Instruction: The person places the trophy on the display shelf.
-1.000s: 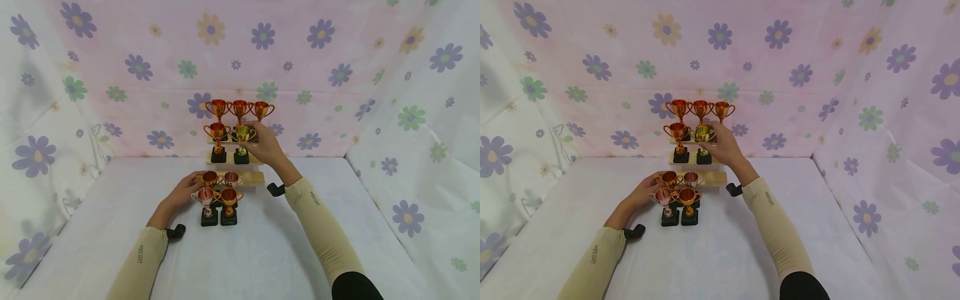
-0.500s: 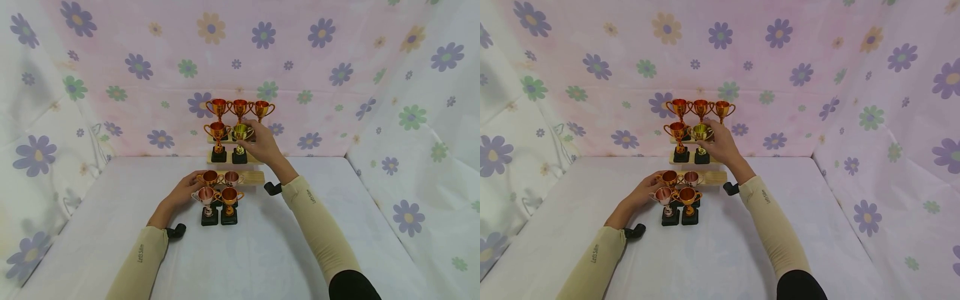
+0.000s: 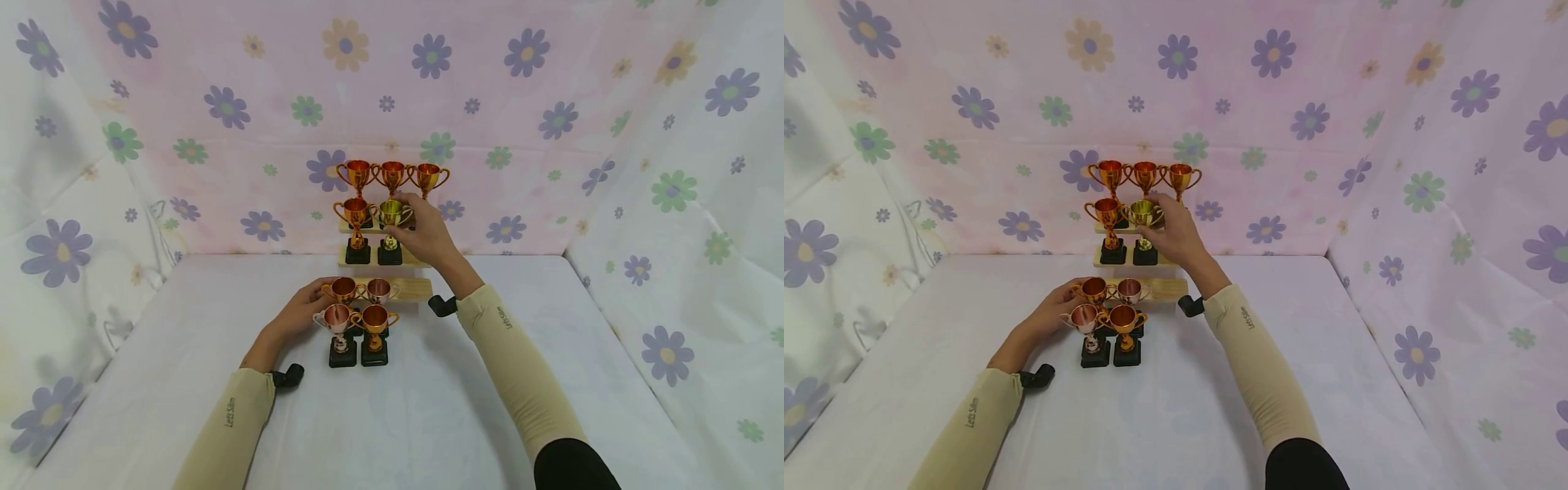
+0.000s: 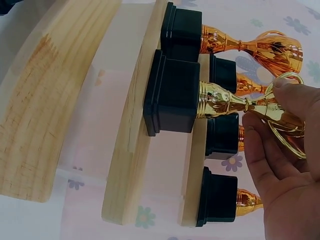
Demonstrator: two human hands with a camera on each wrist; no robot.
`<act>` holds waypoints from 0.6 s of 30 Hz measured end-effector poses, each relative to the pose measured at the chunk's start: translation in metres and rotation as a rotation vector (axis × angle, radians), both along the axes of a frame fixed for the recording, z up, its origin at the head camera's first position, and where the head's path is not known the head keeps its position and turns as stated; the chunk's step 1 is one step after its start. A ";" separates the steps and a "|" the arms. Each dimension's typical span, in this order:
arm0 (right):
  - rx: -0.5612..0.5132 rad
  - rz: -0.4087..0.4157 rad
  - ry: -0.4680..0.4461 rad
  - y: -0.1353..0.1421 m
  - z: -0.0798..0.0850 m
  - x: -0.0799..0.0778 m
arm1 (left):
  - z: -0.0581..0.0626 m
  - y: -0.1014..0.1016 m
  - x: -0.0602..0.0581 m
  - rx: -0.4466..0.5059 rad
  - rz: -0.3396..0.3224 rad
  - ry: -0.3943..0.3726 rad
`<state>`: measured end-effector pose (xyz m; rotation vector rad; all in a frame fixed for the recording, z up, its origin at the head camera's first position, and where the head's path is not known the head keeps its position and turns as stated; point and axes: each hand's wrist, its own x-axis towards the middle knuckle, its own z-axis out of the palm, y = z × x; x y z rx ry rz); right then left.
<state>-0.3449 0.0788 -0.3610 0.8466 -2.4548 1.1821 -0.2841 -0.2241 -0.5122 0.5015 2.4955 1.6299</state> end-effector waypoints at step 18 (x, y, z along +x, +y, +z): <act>-0.008 -0.004 -0.031 0.001 -0.001 -0.002 | -0.001 0.000 -0.001 0.049 -0.008 -0.025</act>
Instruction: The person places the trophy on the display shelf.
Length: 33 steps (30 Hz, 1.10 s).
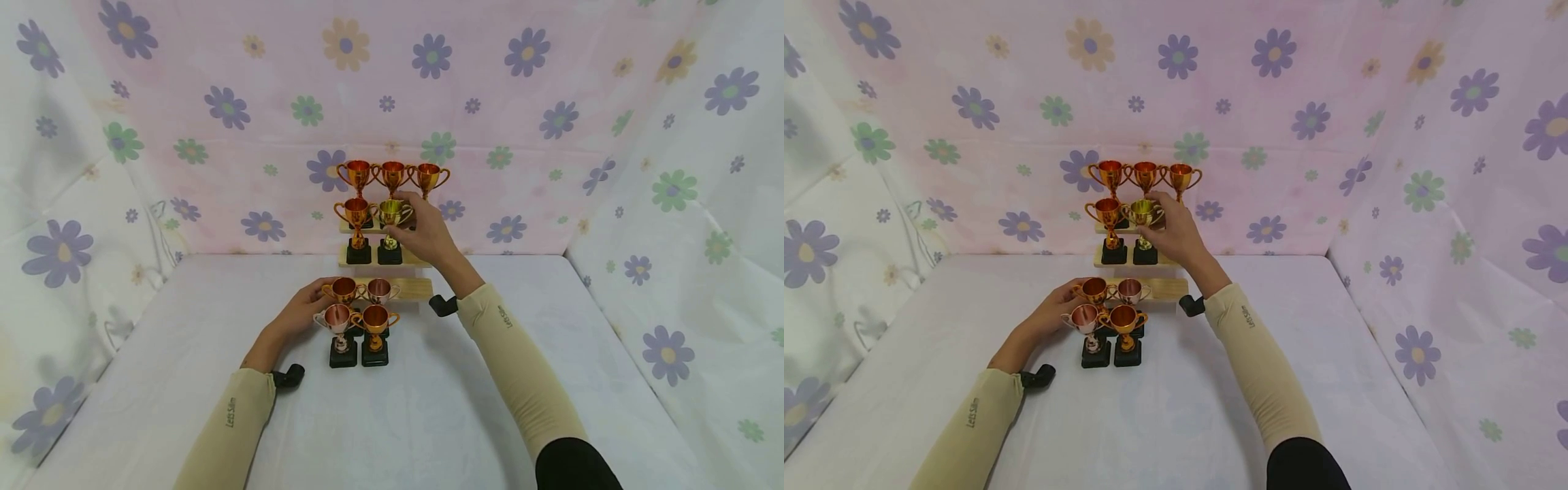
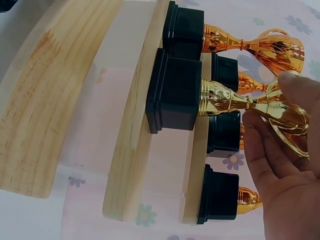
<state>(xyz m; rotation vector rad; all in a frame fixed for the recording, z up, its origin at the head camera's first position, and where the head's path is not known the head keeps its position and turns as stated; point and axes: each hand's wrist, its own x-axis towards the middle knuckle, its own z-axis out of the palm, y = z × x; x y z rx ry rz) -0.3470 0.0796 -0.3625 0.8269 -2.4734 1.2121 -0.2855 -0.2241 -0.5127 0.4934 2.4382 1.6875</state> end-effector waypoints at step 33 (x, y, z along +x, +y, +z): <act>-0.200 0.033 0.074 0.042 -0.058 0.039 | 0.001 0.001 0.001 -0.007 0.003 -0.005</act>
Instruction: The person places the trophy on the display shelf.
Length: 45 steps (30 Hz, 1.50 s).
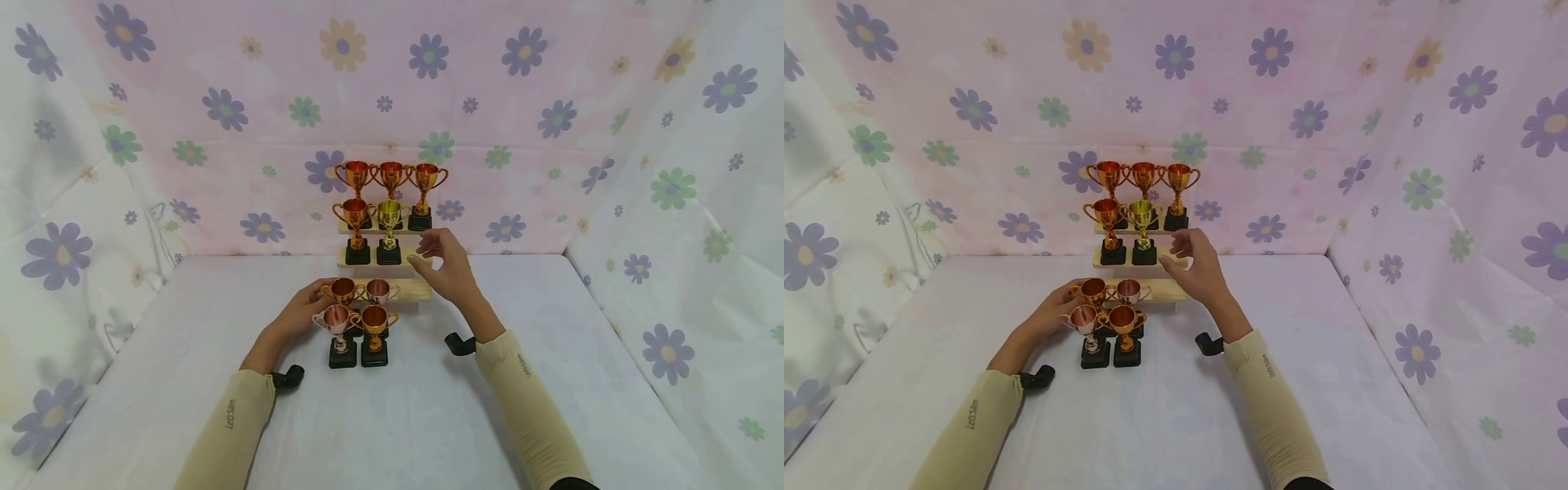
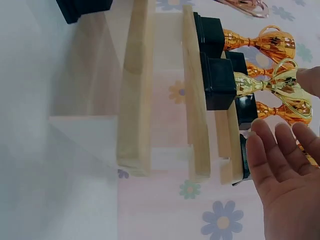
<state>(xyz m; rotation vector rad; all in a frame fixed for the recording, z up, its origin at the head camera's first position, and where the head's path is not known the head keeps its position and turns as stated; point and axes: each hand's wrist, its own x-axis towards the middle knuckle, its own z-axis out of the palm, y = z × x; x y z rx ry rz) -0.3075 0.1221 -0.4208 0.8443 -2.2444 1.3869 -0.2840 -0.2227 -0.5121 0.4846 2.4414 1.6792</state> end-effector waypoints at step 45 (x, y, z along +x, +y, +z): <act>0.160 0.331 -0.210 -0.042 -0.040 0.022 | 0.000 0.000 0.001 0.031 -0.020 0.017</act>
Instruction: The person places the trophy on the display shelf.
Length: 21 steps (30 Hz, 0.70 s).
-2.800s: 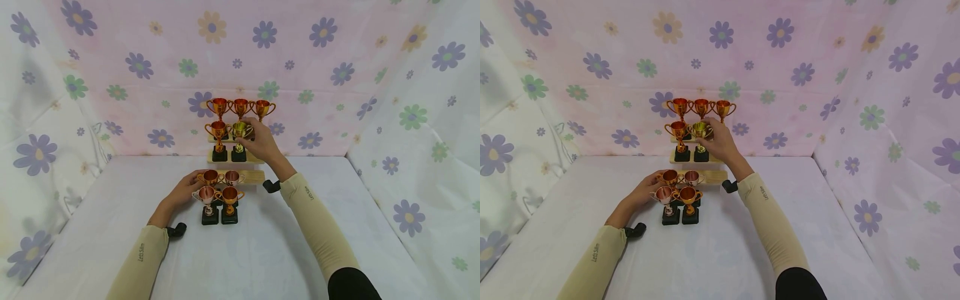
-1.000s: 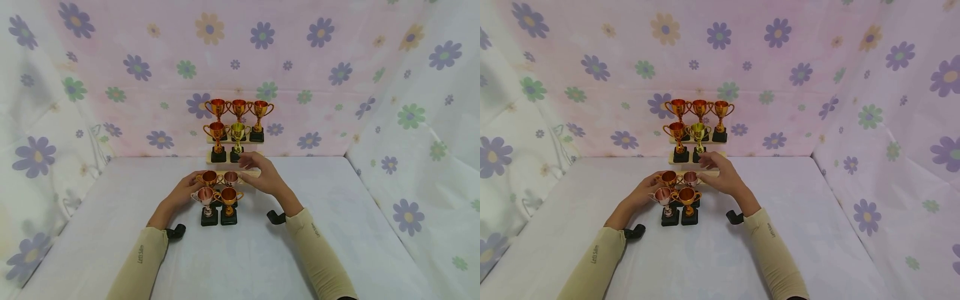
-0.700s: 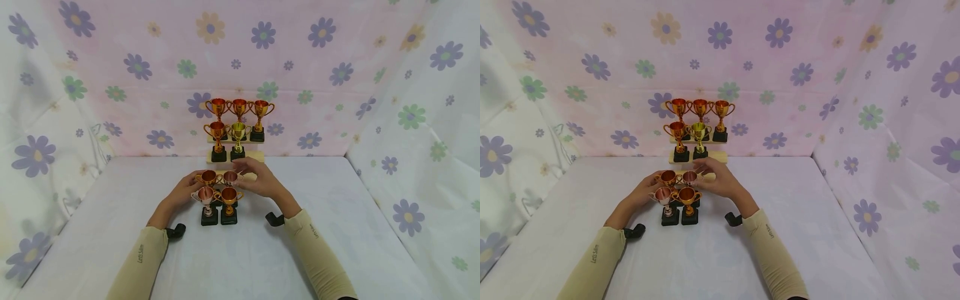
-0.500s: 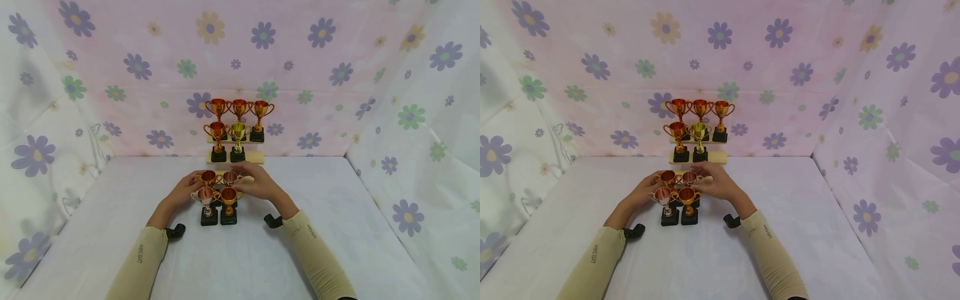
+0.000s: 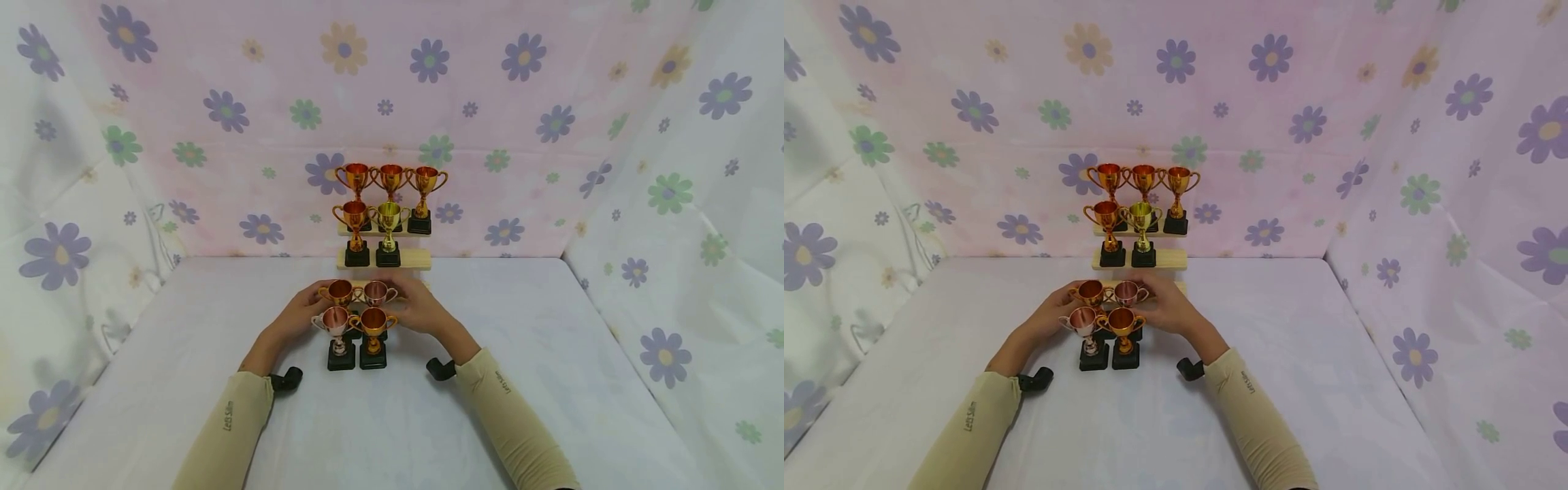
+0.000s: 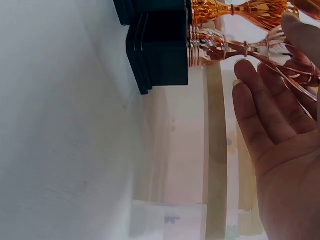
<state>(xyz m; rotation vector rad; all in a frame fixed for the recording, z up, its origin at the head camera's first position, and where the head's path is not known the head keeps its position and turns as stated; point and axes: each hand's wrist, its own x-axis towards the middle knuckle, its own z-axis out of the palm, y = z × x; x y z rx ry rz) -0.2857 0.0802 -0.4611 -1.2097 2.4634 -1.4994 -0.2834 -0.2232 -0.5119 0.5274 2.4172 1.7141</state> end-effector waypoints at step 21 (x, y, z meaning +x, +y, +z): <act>0.043 -0.032 0.054 0.002 0.004 0.002 | -0.002 -0.001 -0.002 0.003 -0.016 0.007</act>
